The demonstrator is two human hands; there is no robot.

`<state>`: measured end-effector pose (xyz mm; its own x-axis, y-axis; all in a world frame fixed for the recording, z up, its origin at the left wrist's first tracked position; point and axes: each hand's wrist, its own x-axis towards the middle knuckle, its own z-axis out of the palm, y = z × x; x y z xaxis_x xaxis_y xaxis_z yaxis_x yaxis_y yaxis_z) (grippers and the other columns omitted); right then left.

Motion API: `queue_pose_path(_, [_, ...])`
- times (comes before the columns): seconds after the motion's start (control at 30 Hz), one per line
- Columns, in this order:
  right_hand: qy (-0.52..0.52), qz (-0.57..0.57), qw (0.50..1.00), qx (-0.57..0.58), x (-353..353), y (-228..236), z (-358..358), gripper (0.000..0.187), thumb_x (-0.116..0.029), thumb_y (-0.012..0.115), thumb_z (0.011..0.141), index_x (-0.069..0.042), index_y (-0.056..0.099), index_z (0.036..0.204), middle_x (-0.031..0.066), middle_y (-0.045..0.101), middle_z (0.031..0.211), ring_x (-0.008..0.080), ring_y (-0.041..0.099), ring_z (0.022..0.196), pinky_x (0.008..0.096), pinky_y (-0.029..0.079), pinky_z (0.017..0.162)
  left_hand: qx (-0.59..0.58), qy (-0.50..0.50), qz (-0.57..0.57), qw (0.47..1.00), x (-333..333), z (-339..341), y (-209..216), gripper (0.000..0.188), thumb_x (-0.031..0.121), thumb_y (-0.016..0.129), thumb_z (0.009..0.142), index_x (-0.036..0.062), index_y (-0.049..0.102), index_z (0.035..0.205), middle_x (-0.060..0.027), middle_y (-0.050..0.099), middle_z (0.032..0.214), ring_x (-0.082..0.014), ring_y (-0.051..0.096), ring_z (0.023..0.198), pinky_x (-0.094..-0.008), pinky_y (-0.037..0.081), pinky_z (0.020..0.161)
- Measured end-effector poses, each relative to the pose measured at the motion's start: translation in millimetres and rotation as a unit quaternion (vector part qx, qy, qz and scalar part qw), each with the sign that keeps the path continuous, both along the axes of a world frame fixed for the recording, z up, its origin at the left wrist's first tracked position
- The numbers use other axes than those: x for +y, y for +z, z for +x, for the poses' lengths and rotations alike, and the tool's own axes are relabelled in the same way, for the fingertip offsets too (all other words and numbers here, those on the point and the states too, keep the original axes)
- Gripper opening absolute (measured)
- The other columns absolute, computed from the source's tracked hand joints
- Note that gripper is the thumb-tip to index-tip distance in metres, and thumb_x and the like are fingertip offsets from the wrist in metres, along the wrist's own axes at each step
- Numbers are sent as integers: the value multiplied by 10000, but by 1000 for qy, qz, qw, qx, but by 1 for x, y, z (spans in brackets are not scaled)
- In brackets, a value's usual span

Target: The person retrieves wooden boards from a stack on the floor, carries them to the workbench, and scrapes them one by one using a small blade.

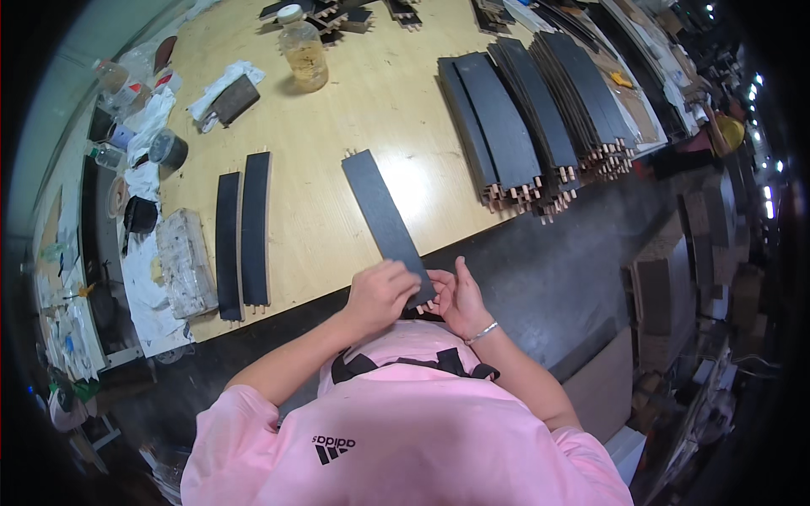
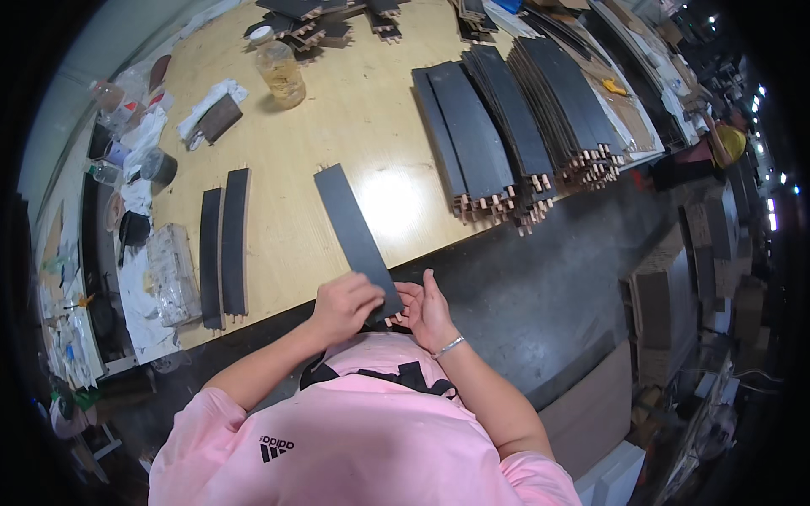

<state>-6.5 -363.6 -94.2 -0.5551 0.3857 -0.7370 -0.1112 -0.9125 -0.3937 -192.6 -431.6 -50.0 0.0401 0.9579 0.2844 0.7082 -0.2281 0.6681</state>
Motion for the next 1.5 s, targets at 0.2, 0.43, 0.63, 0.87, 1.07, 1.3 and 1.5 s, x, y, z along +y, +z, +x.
queue_pose_path(0.2, [-78,-39,994,-69,-13,2,-18,614,-583,341,999,-25,587,1067,100,672,975,215,641,847,363,514,766,-22,19,-2,1000,50,-19,-20,122,90,665,824,71,658,944,-104,663,906,-294,642,884,-431,484,905])
queue_pose_path(0.43, [-84,499,807,-303,40,33,-10,102,-53,633,876,-12,608,966,92,648,923,189,605,800,319,491,715,36,131,-23,990,16,-101,-27,88,129,613,867,75,619,936,-110,676,892,-313,643,888,-528,398,1023])
queue_pose_path(0.63, [-28,751,361,-553,119,77,-18,523,-158,778,733,-16,559,1186,179,514,1231,337,462,1126,438,403,938,93,267,24,959,-5,-107,-3,59,129,618,856,75,609,875,-116,628,752,-311,623,771,-475,475,878])
queue_pose_path(0.87, [2,723,427,-543,113,74,-22,496,-173,783,698,-6,570,1113,176,573,1056,355,509,1018,434,430,878,-110,254,-8,961,10,-63,1,49,97,616,875,55,613,852,-85,689,730,-265,674,687,-370,500,615])
queue_pose_path(1.07, [42,721,559,-407,18,51,-26,405,-166,782,668,-14,546,961,154,567,926,344,520,886,427,447,785,-81,305,-10,949,34,-89,-1,54,107,624,872,53,627,872,-122,660,730,-306,658,682,-380,490,615])
queue_pose_path(1.3, [128,735,580,-328,-9,34,-41,530,-113,815,649,-13,508,1069,150,548,1026,358,513,970,422,455,813,40,343,12,939,89,-123,-14,83,149,641,864,69,639,888,-113,636,841,-324,636,774,-426,476,669])
queue_pose_path(1.5, [51,515,800,-302,-13,12,-29,340,-210,692,864,-1,531,1079,130,608,972,249,610,768,369,525,674,167,362,11,917,117,-148,-25,48,160,648,852,113,645,860,-66,604,808,-270,608,835,-425,489,670])
